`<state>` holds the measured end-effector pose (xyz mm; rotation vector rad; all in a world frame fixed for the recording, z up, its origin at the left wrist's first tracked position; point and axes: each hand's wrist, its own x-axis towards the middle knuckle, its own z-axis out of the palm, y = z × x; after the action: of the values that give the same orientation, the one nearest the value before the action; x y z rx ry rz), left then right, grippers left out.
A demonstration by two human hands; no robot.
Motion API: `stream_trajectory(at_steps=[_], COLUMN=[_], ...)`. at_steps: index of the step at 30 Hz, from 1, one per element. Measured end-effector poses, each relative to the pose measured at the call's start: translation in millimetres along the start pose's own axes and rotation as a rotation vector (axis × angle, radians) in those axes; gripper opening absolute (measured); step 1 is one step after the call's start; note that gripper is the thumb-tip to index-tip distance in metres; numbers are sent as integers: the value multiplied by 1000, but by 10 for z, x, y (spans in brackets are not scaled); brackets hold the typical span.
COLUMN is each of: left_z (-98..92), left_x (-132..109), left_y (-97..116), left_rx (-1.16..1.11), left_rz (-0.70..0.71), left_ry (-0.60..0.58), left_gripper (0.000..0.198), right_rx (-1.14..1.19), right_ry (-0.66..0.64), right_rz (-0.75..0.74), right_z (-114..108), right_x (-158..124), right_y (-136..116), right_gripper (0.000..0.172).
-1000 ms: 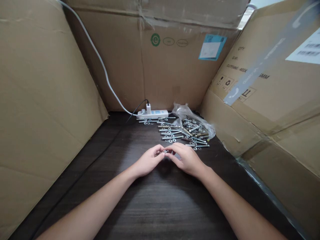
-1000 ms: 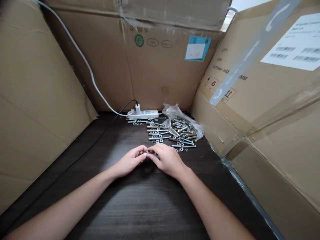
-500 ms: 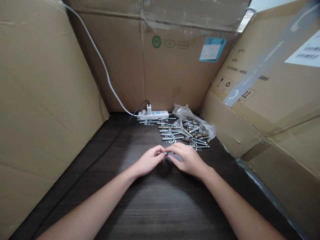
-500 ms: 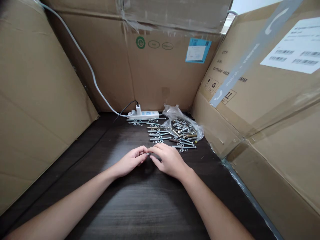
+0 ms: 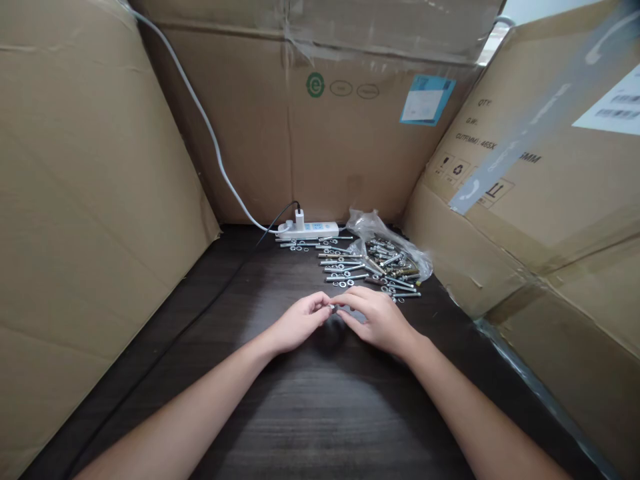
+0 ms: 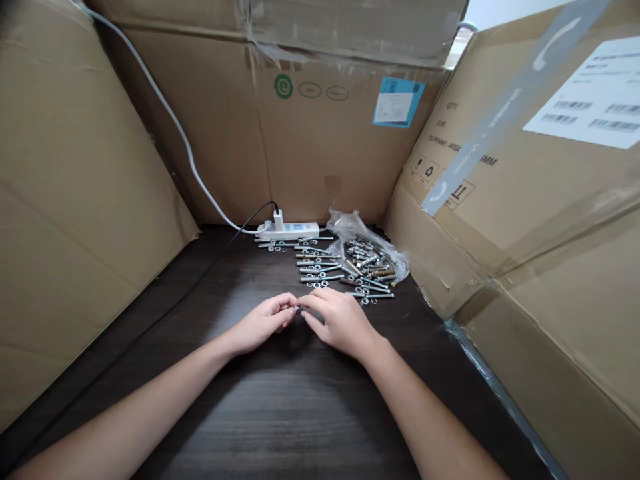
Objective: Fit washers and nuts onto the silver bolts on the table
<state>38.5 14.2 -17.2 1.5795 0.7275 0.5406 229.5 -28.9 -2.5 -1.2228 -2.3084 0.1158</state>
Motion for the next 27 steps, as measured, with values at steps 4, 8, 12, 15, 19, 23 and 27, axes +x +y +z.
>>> stream_trajectory(at_steps=[4,8,12,15,19,23,27], left_z=[0,1,1,1,0,-3,-7], left_x=[0,-4,-8,-10,-10,-5,-1], left_y=[-10,-4,3,2,7,7,-9], left_rx=[9,8,10,20,24,15,19], left_rz=[2,-3,-11,-7,-8,-12,-8], left_ry=[-5,-13,-8,-9,-17,-19,-11], left_gripper=[18,18,17,18,18,18,18], right_rx=[24,30,-3,10,26,25,16], right_ry=[-18,-24,-42,-55,-59,-44,-69], right_rz=[40,42,24,51,77,38,68], right_z=[4,-9,-17,-21,-40,-39,-14], right_x=[8,8,7,14,18,7,6], right_y=[-19,-35,-31,-43,-64,-46,-36], right_gripper=[20,20,23,22,21,23,21])
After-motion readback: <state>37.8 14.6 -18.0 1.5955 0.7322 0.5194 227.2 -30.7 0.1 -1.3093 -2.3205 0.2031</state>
